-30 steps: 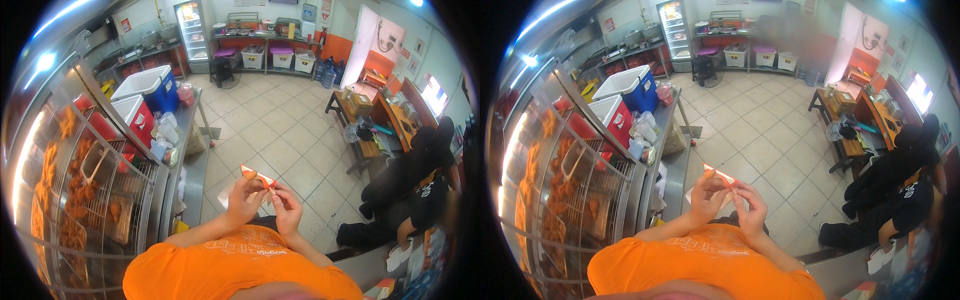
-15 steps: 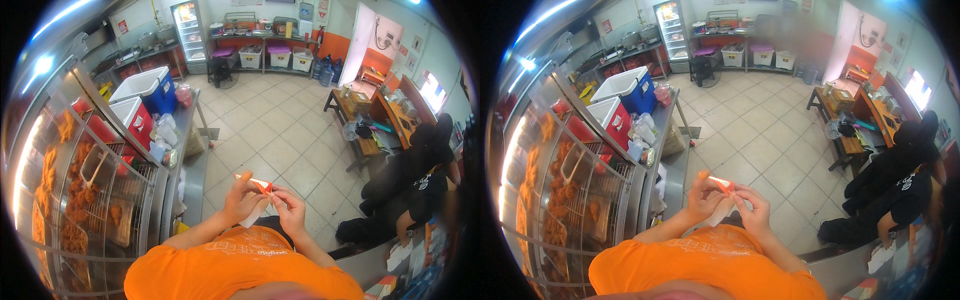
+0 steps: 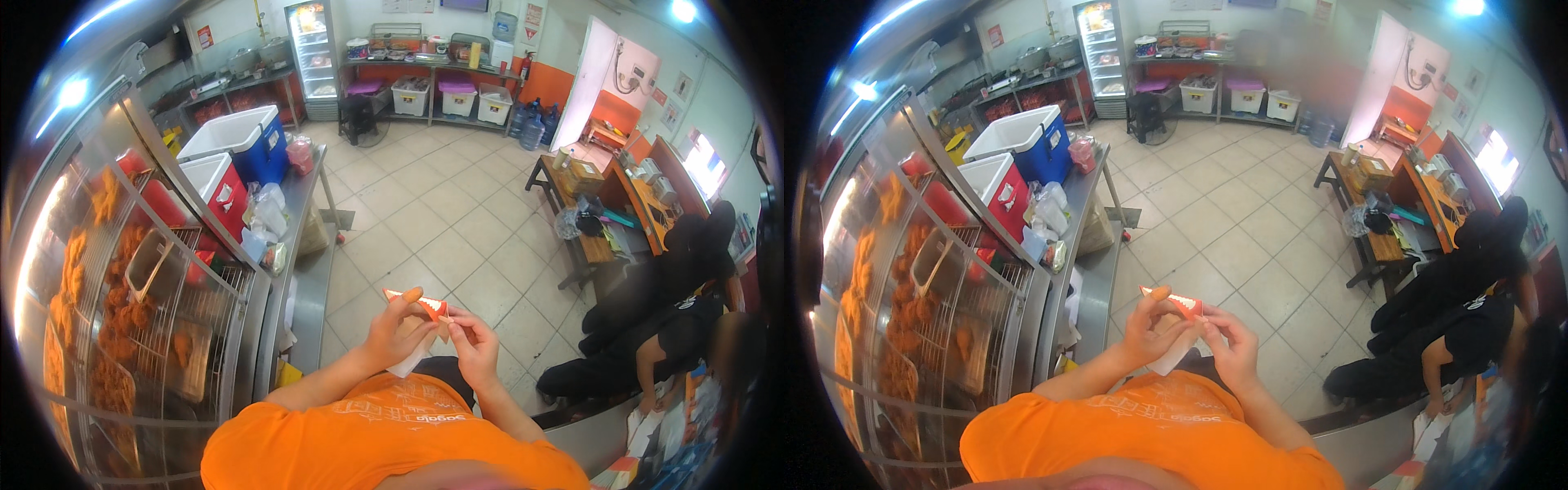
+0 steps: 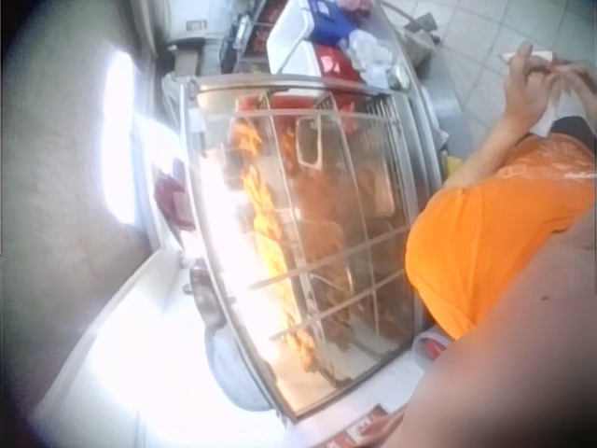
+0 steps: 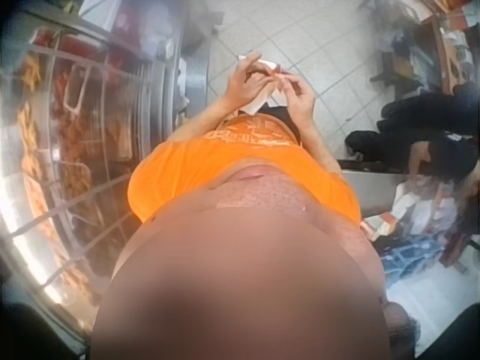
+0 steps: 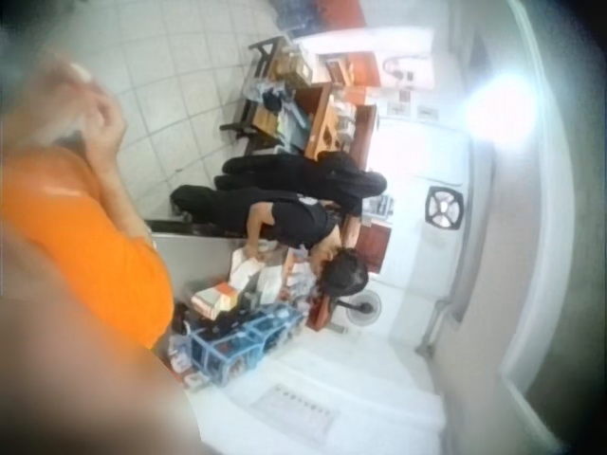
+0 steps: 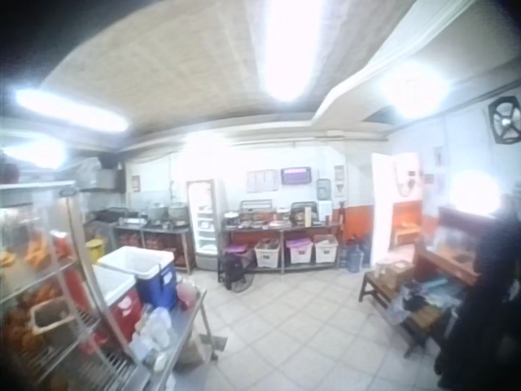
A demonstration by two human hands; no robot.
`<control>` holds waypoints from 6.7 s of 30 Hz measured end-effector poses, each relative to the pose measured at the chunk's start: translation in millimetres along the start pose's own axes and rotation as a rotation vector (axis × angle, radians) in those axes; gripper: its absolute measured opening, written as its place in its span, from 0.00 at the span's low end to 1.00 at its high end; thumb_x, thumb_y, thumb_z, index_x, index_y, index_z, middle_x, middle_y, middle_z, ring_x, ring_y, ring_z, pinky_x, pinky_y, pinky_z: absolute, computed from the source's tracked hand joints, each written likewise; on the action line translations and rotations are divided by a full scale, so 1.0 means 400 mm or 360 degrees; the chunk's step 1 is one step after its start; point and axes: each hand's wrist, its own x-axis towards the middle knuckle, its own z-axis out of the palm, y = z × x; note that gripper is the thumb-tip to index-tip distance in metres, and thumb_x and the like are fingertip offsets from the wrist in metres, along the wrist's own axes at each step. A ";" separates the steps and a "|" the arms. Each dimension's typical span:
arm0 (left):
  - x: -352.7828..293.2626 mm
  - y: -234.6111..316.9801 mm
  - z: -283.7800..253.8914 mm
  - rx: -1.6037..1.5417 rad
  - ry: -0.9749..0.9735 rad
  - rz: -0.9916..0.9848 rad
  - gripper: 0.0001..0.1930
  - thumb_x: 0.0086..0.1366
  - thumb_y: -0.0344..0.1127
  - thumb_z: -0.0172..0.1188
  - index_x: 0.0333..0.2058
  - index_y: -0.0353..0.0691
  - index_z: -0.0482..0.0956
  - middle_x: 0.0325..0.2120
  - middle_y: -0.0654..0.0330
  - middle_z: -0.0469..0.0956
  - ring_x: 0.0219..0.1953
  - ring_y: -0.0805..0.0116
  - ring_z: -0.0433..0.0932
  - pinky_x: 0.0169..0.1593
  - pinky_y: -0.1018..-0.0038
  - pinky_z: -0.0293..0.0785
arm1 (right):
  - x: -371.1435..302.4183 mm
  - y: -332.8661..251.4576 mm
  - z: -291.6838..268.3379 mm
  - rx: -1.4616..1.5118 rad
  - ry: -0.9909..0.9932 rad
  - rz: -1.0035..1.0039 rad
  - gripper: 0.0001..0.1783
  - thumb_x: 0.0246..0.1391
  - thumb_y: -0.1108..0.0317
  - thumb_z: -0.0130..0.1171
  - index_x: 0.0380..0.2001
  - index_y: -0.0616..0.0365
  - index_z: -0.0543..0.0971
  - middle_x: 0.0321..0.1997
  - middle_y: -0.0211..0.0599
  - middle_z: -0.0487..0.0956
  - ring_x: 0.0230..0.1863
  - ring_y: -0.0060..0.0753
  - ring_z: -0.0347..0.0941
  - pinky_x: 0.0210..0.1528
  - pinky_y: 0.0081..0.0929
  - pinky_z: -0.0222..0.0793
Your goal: The person folds and assembles small paper food boxes at a counter, then places a piece of fried chicken and a scoop of yellow food into one box. The person also briefly picks up a small blue packet from under the counter.
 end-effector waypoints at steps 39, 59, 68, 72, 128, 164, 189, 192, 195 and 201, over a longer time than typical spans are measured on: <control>0.014 0.063 0.022 -0.0777 -0.0376 -0.0861 0.33 0.74 0.26 0.56 0.74 0.35 0.54 0.60 0.51 0.79 0.60 0.59 0.77 0.66 0.64 0.70 | 0.049 0.097 -0.064 -0.1052 0.0034 -0.0708 0.30 0.63 0.69 0.67 0.67 0.61 0.73 0.65 0.52 0.79 0.66 0.50 0.76 0.69 0.44 0.69; -0.069 0.012 0.033 -0.0470 0.0289 -0.1195 0.38 0.77 0.31 0.58 0.76 0.40 0.45 0.47 0.53 0.82 0.46 0.72 0.80 0.52 0.75 0.75 | -0.053 0.250 -0.006 0.0781 -0.0060 0.0970 0.36 0.79 0.43 0.39 0.72 0.61 0.66 0.69 0.41 0.75 0.66 0.37 0.73 0.71 0.39 0.64; -0.079 -0.058 0.105 -0.0450 0.0016 -0.1269 0.38 0.73 0.27 0.52 0.77 0.36 0.46 0.62 0.48 0.71 0.60 0.66 0.74 0.63 0.69 0.71 | -0.073 0.179 -0.075 0.0501 0.0143 0.0663 0.30 0.75 0.55 0.45 0.72 0.60 0.66 0.71 0.41 0.73 0.69 0.37 0.69 0.72 0.40 0.62; -0.090 -0.051 0.126 -0.0269 -0.0113 -0.1175 0.39 0.72 0.27 0.52 0.77 0.36 0.46 0.63 0.47 0.71 0.61 0.65 0.73 0.63 0.67 0.71 | -0.094 0.145 -0.122 0.0762 0.0053 0.1143 0.34 0.71 0.54 0.50 0.75 0.54 0.61 0.73 0.37 0.71 0.72 0.38 0.68 0.72 0.44 0.64; -0.088 -0.150 0.311 -0.0234 -0.1893 -0.1467 0.27 0.77 0.41 0.56 0.69 0.35 0.67 0.56 0.46 0.81 0.57 0.55 0.82 0.59 0.64 0.77 | -0.973 0.215 -0.620 -0.2287 0.1156 0.1417 0.42 0.41 0.58 0.83 0.59 0.57 0.76 0.66 0.49 0.71 0.69 0.58 0.66 0.72 0.51 0.62; -0.015 -0.095 0.152 -0.0608 0.0153 -0.1421 0.18 0.71 0.30 0.66 0.56 0.30 0.79 0.49 0.54 0.84 0.48 0.68 0.83 0.51 0.70 0.80 | 0.151 -0.134 -0.250 -0.1248 -0.0038 0.0176 0.21 0.66 0.57 0.63 0.55 0.61 0.81 0.47 0.49 0.86 0.46 0.50 0.84 0.51 0.40 0.78; -0.053 -0.010 0.113 0.0346 -0.0669 -0.0220 0.12 0.68 0.25 0.64 0.50 0.35 0.81 0.53 0.49 0.82 0.55 0.46 0.79 0.58 0.58 0.76 | 0.047 0.006 -0.202 -0.1455 -0.0129 0.0172 0.09 0.65 0.65 0.62 0.44 0.57 0.83 0.40 0.49 0.87 0.42 0.58 0.83 0.43 0.46 0.79; -0.080 -0.022 0.113 0.0141 -0.0514 -0.0685 0.14 0.66 0.23 0.65 0.51 0.36 0.81 0.51 0.51 0.82 0.56 0.47 0.79 0.58 0.59 0.76 | 0.040 0.001 -0.210 -0.1234 -0.0155 0.0251 0.10 0.65 0.65 0.64 0.45 0.59 0.82 0.40 0.50 0.87 0.41 0.57 0.84 0.43 0.42 0.80; -0.075 -0.039 0.113 0.0077 -0.0250 -0.0883 0.16 0.64 0.22 0.67 0.50 0.37 0.81 0.46 0.52 0.82 0.52 0.49 0.80 0.55 0.61 0.77 | 0.037 -0.008 -0.210 -0.1154 -0.0252 0.0506 0.13 0.66 0.63 0.65 0.45 0.62 0.82 0.38 0.50 0.87 0.40 0.49 0.85 0.45 0.37 0.79; 0.010 -0.068 0.083 0.0754 0.0073 -0.0103 0.17 0.60 0.19 0.68 0.47 0.37 0.81 0.41 0.52 0.81 0.42 0.54 0.80 0.47 0.67 0.76 | 0.023 0.018 -0.143 -0.0722 -0.0143 0.0566 0.14 0.69 0.63 0.63 0.47 0.63 0.81 0.42 0.40 0.87 0.44 0.28 0.82 0.47 0.31 0.77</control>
